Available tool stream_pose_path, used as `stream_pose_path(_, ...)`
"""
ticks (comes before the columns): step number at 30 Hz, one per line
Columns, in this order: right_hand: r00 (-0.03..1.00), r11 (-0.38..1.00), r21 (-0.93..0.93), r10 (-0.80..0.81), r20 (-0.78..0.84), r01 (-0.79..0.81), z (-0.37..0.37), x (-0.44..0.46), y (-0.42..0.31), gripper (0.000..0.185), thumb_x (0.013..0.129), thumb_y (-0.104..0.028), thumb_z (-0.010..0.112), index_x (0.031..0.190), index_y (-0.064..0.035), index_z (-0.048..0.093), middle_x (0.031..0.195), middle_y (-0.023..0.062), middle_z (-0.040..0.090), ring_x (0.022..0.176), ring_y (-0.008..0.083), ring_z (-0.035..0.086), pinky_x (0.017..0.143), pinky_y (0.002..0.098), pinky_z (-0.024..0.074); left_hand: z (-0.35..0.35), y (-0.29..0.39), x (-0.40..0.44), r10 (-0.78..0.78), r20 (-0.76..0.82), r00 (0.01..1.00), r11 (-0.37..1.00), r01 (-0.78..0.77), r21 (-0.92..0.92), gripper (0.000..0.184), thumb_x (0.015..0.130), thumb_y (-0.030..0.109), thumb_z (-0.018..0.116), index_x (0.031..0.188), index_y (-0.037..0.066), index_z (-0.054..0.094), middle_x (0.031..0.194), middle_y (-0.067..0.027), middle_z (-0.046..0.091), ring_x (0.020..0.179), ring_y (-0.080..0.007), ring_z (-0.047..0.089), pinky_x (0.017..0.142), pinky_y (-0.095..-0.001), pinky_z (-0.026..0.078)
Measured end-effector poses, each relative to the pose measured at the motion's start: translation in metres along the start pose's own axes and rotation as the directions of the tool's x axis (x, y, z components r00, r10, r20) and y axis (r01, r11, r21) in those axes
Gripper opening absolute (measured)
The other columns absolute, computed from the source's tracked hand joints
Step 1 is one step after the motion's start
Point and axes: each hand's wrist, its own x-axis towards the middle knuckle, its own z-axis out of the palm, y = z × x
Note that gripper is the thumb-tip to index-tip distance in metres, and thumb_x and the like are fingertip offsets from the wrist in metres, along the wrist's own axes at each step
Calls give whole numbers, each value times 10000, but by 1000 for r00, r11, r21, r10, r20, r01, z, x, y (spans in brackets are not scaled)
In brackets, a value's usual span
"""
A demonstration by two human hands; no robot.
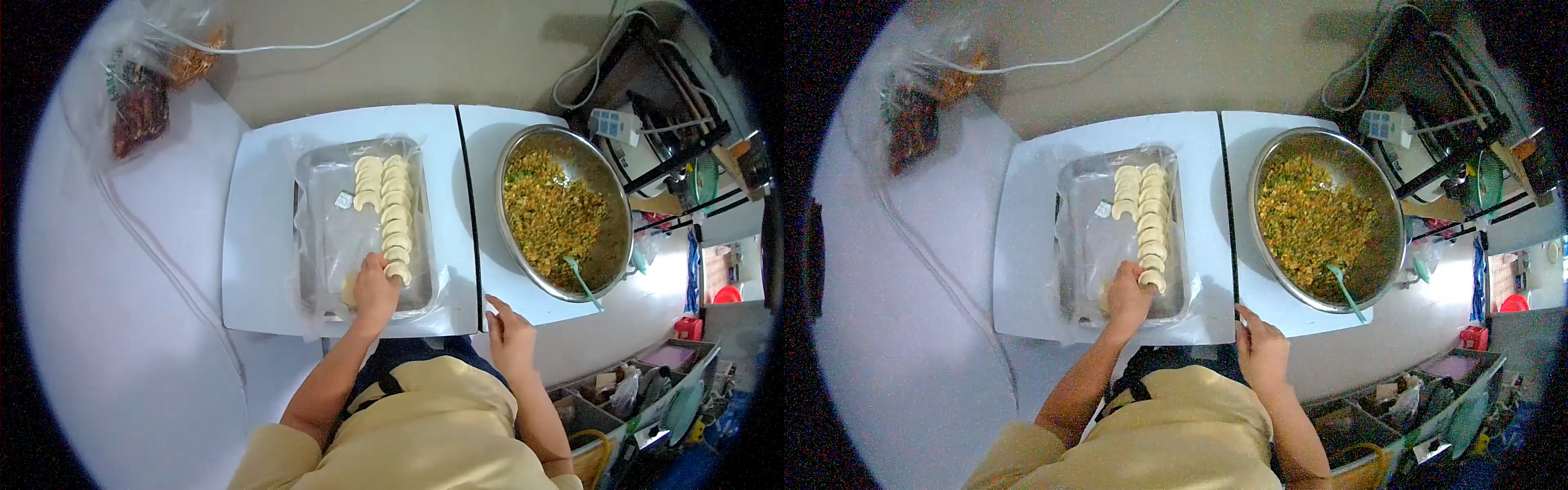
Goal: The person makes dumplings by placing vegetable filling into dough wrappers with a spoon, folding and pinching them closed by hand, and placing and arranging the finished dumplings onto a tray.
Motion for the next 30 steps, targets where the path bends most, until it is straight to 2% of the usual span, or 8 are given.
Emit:
stream_pose_path(7,992,991,132,19,-127,-2,-33,-7,13,203,853,-76,585,1040,-74,665,661,123,597,560,239,549,552,341,454,-39,-36,18,46,30,998,989,-41,-141,259,715,114,691,940,50,581,921,-120,623,842,-285,610,733,-386,476)
stream_pose_path(12,958,943,318,174,-228,-96,-65,-10,32,186,910,-124,540,998,-26,671,690,79,621,532,112,533,492,270,416,-68,-55,32,19,101,995,1000,-21,20,246,690,97,716,911,42,623,835,-113,635,800,-253,623,726,-361,486)
stream_pose_path(22,989,955,297,48,-137,-5,-69,-14,51,229,930,-158,523,975,25,653,605,6,502,547,66,449,508,227,380,-77,-39,25,-65,245,967,980,16,198,261,696,83,722,924,28,608,805,-95,635,732,-214,606,689,-323,477)
stream_pose_path(24,943,970,242,51,-328,31,-77,-17,75,225,932,-126,506,1023,36,632,650,15,510,585,67,458,553,218,387,-83,-38,27,-41,288,957,986,85,-142,223,724,66,702,922,33,603,801,-70,632,750,-180,604,692,-301,478)
stream_pose_path(25,939,973,230,61,-337,20,-86,-16,84,225,932,-126,506,1023,36,632,650,15,510,585,67,458,553,218,387,-85,-34,25,-28,303,953,986,76,-149,223,724,66,702,922,33,603,801,-70,632,750,-180,604,692,-301,478)
stream_pose_path(27,809,909,417,241,-537,6,-105,-6,100,220,889,-25,509,1074,-21,629,762,85,601,670,128,567,612,252,442,-85,-28,19,-75,210,975,829,177,-530,171,777,64,669,932,52,598,832,-51,627,790,-162,602,707,-285,478)
stream_pose_path(28,799,914,407,247,-549,-4,-111,-1,112,220,889,-25,509,1074,-21,629,762,85,601,670,128,567,612,252,442,-82,-32,16,-60,226,972,828,175,-533,171,777,64,669,932,52,598,832,-51,627,790,-162,602,707,-285,478)
stream_pose_path(30,869,981,157,174,-463,-113,-121,10,129,320,850,49,521,1146,-46,598,849,83,584,762,140,556,659,263,442,-74,-26,11,10,231,973,225,223,-949,166,811,98,668,956,73,592,877,-49,626,819,-167,600,741,-293,492)
